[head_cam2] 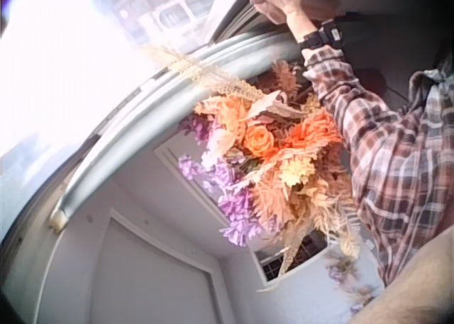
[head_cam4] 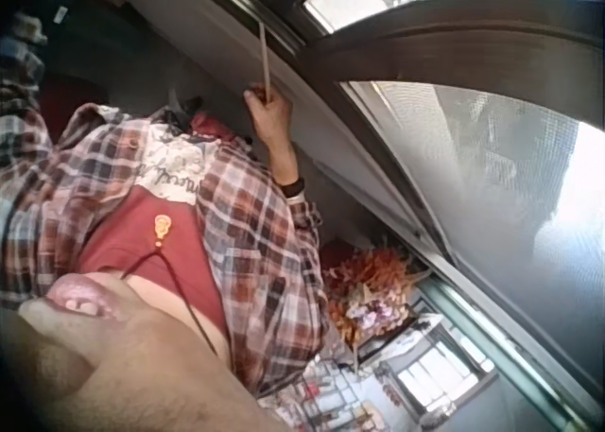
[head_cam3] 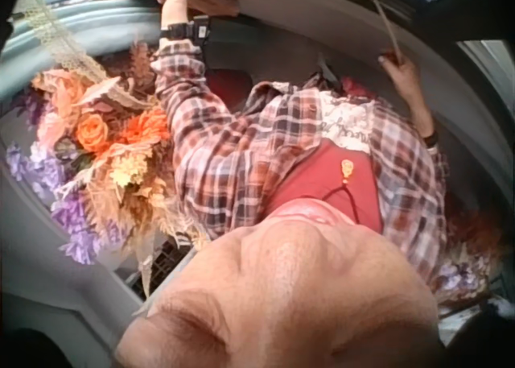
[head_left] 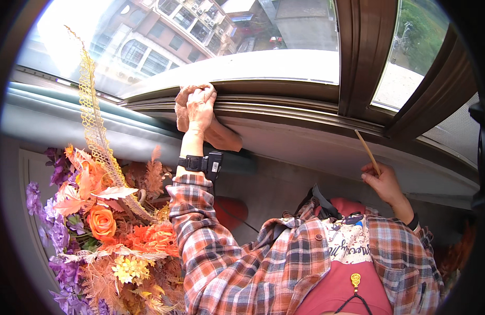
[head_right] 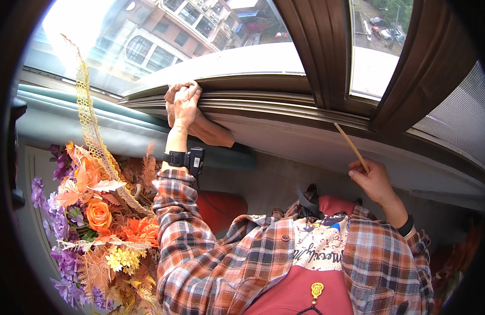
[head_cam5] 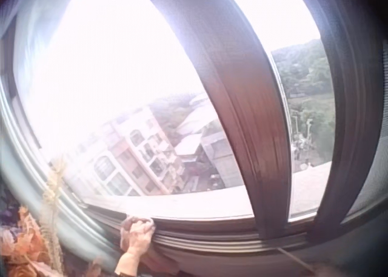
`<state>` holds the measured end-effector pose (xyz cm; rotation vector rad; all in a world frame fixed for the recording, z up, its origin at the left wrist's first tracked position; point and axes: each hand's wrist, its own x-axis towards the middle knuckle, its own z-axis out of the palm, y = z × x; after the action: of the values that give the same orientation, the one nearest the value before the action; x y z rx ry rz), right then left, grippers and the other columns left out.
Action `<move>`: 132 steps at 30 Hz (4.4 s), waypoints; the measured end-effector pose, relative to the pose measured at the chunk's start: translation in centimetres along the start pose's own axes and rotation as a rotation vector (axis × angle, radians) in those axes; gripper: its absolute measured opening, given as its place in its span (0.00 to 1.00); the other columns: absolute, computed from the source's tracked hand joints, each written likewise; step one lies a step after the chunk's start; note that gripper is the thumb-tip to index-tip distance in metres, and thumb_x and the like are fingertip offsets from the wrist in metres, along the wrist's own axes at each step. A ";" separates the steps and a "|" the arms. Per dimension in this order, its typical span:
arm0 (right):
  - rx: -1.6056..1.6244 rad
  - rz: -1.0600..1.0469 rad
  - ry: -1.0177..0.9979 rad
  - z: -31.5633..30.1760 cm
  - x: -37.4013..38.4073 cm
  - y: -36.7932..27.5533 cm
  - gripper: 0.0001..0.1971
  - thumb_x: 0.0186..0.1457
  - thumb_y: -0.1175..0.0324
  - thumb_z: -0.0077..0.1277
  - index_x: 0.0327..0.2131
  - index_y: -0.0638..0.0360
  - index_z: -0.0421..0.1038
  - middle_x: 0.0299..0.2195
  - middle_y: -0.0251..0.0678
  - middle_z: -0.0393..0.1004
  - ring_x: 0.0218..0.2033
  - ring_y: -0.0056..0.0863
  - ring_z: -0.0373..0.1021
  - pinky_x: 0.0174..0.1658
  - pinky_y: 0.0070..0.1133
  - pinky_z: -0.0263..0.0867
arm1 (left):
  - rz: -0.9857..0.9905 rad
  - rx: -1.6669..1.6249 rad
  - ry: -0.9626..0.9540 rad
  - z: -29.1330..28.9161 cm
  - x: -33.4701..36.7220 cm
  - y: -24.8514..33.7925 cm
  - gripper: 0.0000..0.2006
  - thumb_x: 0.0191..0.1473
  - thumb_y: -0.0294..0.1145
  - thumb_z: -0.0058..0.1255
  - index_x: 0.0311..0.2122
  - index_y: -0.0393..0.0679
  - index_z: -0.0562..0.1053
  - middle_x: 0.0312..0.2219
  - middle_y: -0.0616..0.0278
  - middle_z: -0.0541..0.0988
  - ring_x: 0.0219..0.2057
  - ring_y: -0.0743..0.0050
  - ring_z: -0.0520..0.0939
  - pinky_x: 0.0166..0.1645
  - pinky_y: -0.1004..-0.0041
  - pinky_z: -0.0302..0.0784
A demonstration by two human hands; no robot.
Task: The person cleans the window frame using a cloth and a thin stick. They wipe the top and side edges of the frame, then use the stick to scrape or reach into narrow crevices while holding the cloth to catch debris.
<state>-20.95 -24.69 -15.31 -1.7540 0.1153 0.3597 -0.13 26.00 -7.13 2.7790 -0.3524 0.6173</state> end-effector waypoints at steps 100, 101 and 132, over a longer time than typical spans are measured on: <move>-0.891 -0.899 0.234 1.9 0.4 -13.9 0.23 0.50 0.79 0.50 0.51 0.49 0.74 0.23 0.36 0.67 0.24 0.34 0.70 0.28 0.28 0.70 | -0.274 -1.436 -0.029 -0.2 -6.9 18.0 0.11 0.56 0.22 0.55 0.45 0.36 0.75 0.41 0.63 0.80 0.43 0.78 0.78 0.53 0.75 0.71; -0.931 -0.873 0.243 1.9 0.3 -13.9 0.23 0.51 0.79 0.50 0.51 0.48 0.74 0.23 0.36 0.66 0.23 0.34 0.69 0.27 0.28 0.69 | -0.230 -1.393 -0.039 0.2 -6.7 18.2 0.10 0.55 0.22 0.55 0.44 0.36 0.75 0.40 0.64 0.80 0.42 0.79 0.77 0.52 0.76 0.71; -1.649 -0.732 0.184 4.9 -0.8 -22.1 0.05 0.46 0.70 0.53 0.29 0.55 0.75 0.25 0.36 0.74 0.28 0.31 0.76 0.30 0.23 0.72 | 0.148 -0.626 0.224 3.4 -5.8 22.3 0.08 0.49 0.33 0.60 0.36 0.48 0.77 0.35 0.60 0.76 0.34 0.56 0.80 0.38 0.65 0.77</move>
<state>-16.54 -15.21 4.81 -3.2164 -0.9318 -0.4309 -10.44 5.12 -8.00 2.0809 -0.5879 0.6990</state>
